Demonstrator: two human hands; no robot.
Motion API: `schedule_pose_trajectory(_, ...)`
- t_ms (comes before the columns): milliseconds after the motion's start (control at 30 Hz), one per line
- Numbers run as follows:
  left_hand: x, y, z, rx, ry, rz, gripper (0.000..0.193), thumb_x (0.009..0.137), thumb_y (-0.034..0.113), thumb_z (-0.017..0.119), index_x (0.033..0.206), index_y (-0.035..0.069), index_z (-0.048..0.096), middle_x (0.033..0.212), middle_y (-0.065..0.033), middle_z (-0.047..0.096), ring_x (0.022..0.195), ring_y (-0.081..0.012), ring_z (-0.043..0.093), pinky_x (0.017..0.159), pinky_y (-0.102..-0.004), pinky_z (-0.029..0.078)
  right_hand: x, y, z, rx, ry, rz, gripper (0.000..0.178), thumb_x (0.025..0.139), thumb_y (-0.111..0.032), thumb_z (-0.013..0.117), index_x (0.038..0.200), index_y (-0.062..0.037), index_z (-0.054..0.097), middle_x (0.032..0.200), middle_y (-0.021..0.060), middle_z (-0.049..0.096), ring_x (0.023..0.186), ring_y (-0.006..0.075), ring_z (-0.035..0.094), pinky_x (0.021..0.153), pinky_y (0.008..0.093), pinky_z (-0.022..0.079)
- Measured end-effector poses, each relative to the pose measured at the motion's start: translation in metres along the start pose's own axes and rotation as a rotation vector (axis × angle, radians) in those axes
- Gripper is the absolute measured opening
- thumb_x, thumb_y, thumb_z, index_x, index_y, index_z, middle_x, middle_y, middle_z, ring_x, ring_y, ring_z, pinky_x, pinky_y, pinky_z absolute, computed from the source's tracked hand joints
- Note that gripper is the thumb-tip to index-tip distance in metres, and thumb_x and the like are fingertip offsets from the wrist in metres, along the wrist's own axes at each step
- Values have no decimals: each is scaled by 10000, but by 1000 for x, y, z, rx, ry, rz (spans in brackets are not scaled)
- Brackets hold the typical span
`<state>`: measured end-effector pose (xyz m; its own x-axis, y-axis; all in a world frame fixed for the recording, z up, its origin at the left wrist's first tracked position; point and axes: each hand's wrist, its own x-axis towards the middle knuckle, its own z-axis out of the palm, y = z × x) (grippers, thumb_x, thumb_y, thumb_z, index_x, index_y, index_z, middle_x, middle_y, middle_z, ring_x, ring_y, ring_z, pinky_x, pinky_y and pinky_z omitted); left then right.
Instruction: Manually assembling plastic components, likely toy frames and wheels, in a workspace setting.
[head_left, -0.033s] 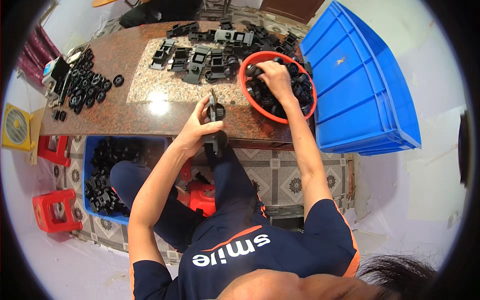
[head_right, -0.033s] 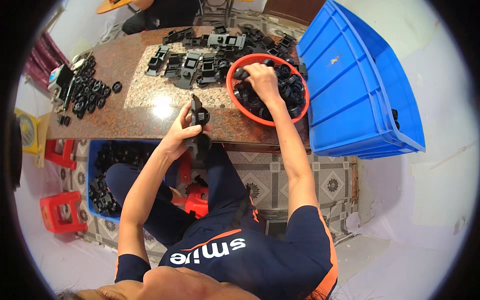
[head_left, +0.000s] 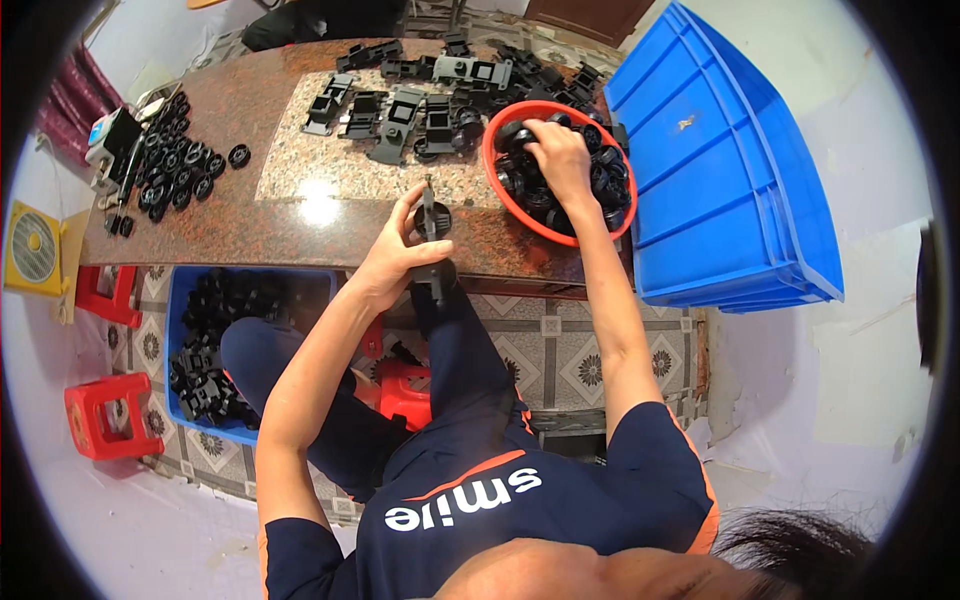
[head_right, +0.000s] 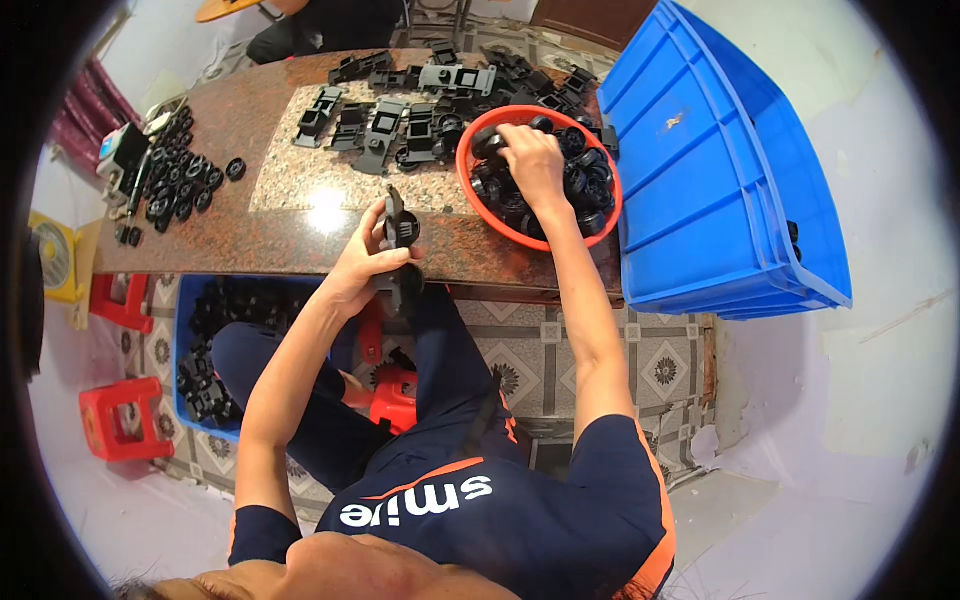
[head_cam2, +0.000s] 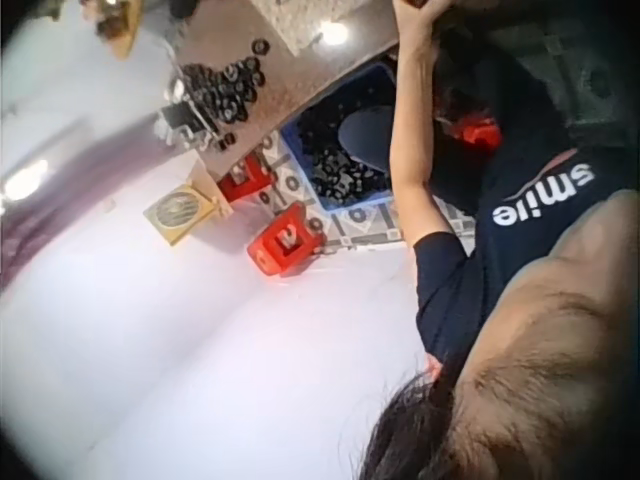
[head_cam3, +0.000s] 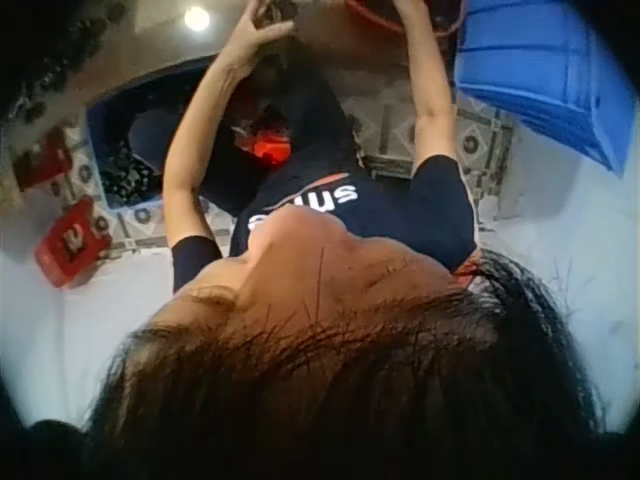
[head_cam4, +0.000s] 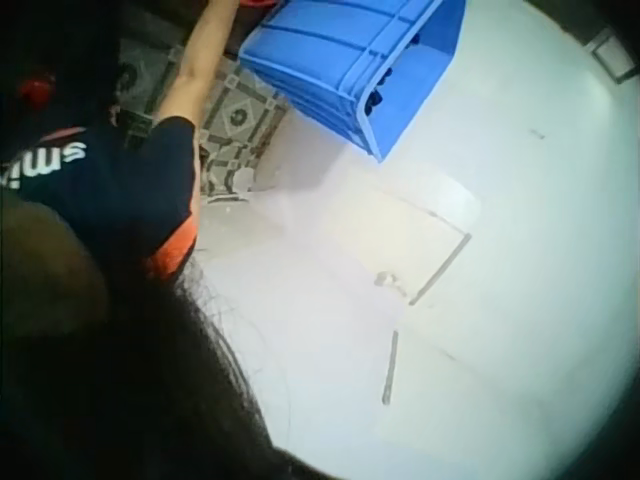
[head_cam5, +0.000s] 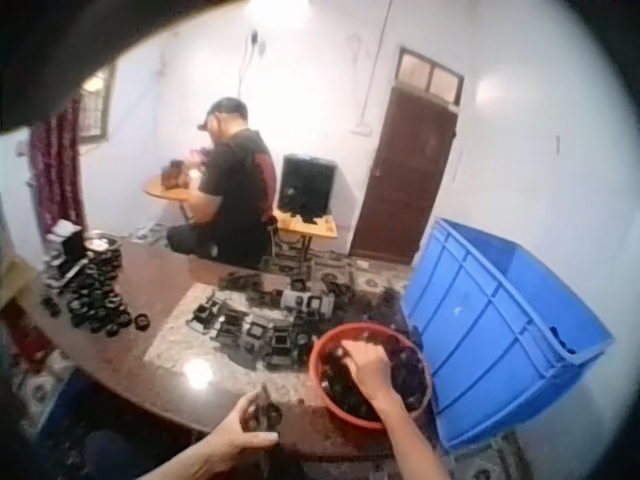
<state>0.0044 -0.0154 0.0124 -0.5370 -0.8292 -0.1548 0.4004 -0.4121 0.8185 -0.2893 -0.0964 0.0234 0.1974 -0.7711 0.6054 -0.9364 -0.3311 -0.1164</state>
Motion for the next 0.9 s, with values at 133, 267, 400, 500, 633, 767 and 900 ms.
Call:
schedule_pose_trajectory(133,2,-1,7,168,92,42,1051,691,82,853,1527,160,221,1240,-64,496,1057,-181,548,936,-318,466,-17,-45,-25,867,38,495,257,842,-16,707,1091,-2,645,1037,82,705,931,163,677,850,301,529)
schedule_pose_trajectory(267,3,-3,6,225,93,68,1059,684,84,862,1526,161,225,1272,-74,478,1115,-197,537,960,-328,458,-27,-104,-46,1435,-224,492,235,867,-2,688,1096,19,642,1020,88,706,924,125,661,850,272,529)
schedule_pose_trajectory(400,6,-12,2,375,126,148,1074,666,73,873,1524,157,231,1315,-85,456,1185,-209,518,978,-330,456,-33,-120,-38,1466,-342,489,240,864,-36,710,1086,25,643,986,88,702,893,121,658,798,267,532)
schedule_pose_trajectory(500,3,-14,1,509,164,200,1046,685,99,866,1522,155,239,1343,-87,439,1203,-212,507,982,-326,451,-34,-126,-33,1412,-347,511,231,862,-45,714,1071,28,645,966,85,702,864,117,658,768,265,536)
schedule_pose_trajectory(633,3,-13,-5,410,112,102,961,777,351,806,1522,163,227,1417,-145,291,1291,-291,403,1063,-383,397,-38,-128,-29,1372,-396,535,210,860,-62,723,1037,28,653,920,70,704,812,107,656,730,257,540)
schedule_pose_trajectory(767,7,-19,-7,354,101,154,672,932,380,634,1489,146,340,1415,-110,308,1259,-226,437,1043,-339,395,-43,-126,-25,1278,-399,479,454,867,-191,731,1236,12,562,1155,104,628,1027,152,614,896,303,499)
schedule_pose_trajectory(900,4,-17,4,383,35,295,655,925,269,662,1481,111,353,1370,-101,357,1224,-186,462,1001,-304,428,-51,-123,-17,1576,-489,486,734,840,-311,713,1426,13,412,1255,124,565,1141,170,550,969,313,461)
